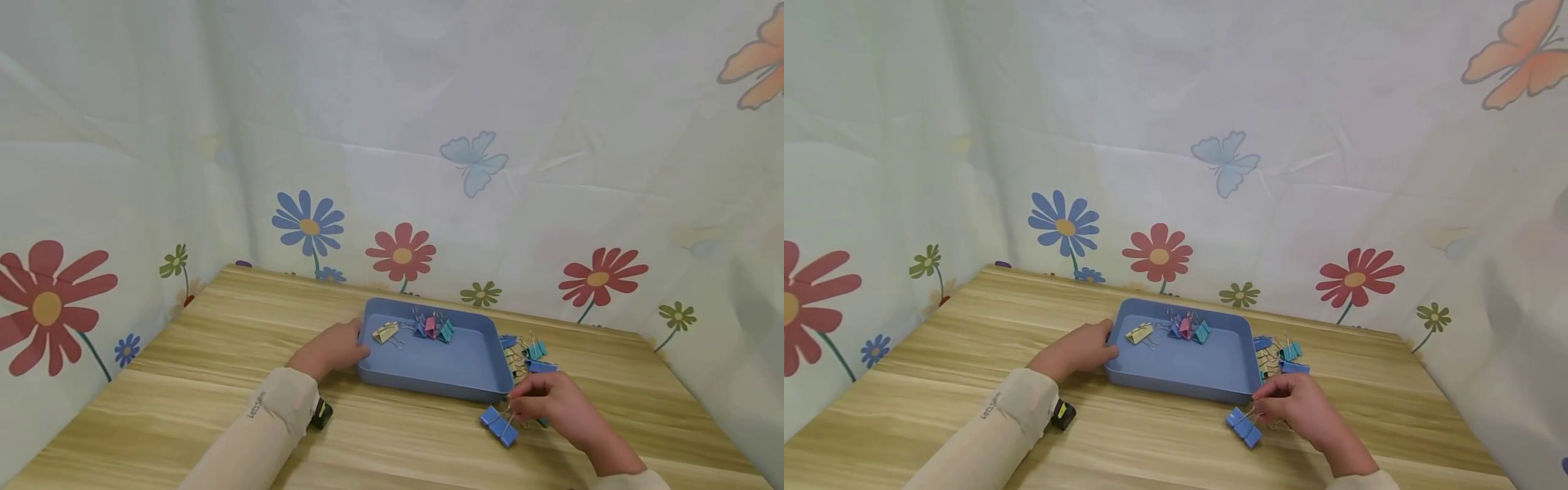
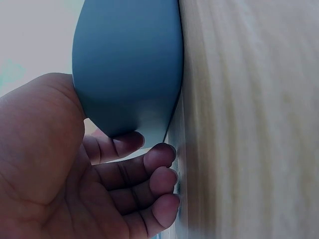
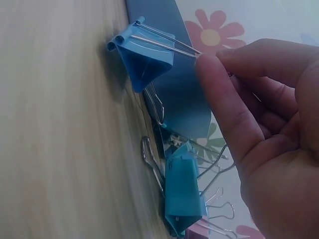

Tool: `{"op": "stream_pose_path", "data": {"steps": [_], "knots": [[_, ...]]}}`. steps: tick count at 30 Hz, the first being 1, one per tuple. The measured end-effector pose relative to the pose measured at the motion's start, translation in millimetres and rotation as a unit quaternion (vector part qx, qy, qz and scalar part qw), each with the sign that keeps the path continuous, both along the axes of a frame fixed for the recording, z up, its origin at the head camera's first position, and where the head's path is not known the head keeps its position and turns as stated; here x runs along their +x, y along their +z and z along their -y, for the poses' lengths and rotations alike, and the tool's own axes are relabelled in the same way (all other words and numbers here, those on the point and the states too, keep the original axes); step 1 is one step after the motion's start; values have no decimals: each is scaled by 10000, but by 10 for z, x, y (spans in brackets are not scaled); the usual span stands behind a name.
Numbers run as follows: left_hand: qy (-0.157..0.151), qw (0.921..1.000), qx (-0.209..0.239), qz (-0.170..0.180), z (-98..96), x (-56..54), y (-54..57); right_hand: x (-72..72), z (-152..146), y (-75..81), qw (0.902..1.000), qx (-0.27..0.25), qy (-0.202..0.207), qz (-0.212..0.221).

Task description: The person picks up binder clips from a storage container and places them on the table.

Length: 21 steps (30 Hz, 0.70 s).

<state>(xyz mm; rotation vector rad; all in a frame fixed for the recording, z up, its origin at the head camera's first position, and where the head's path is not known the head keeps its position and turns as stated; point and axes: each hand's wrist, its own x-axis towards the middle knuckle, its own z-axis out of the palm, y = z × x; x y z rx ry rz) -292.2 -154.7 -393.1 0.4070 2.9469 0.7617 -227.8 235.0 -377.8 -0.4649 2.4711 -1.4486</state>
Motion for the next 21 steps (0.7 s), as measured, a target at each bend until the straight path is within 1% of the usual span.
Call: {"op": "stream_pose_path", "data": {"steps": [5, 9, 13, 15, 18, 21], "knots": [[33, 10000, 30, 56, -6, 20, 20, -11, -27, 3, 9999, 93, -96, -43], [66, 9999, -2, 100, -14, 32, 34, -2, -23, 10, 9994, 253, -248, -37], [55, 10000, -27, 74, -5, 27, 32, 16, 22, 19, 9974, 577, -357, -251], [43, 10000, -28, 56, -2, 26, 28, 23, 48, 14, 9950, 811, -424, -410], [12, 10000, 0, 44, -1, 24, 25, 33, 98, 3, 9876, 1255, -736, -593], [5, 10000, 20, 41, -2, 26, 29, 40, 139, -4, 9795, 1580, -1003, -749]]}}
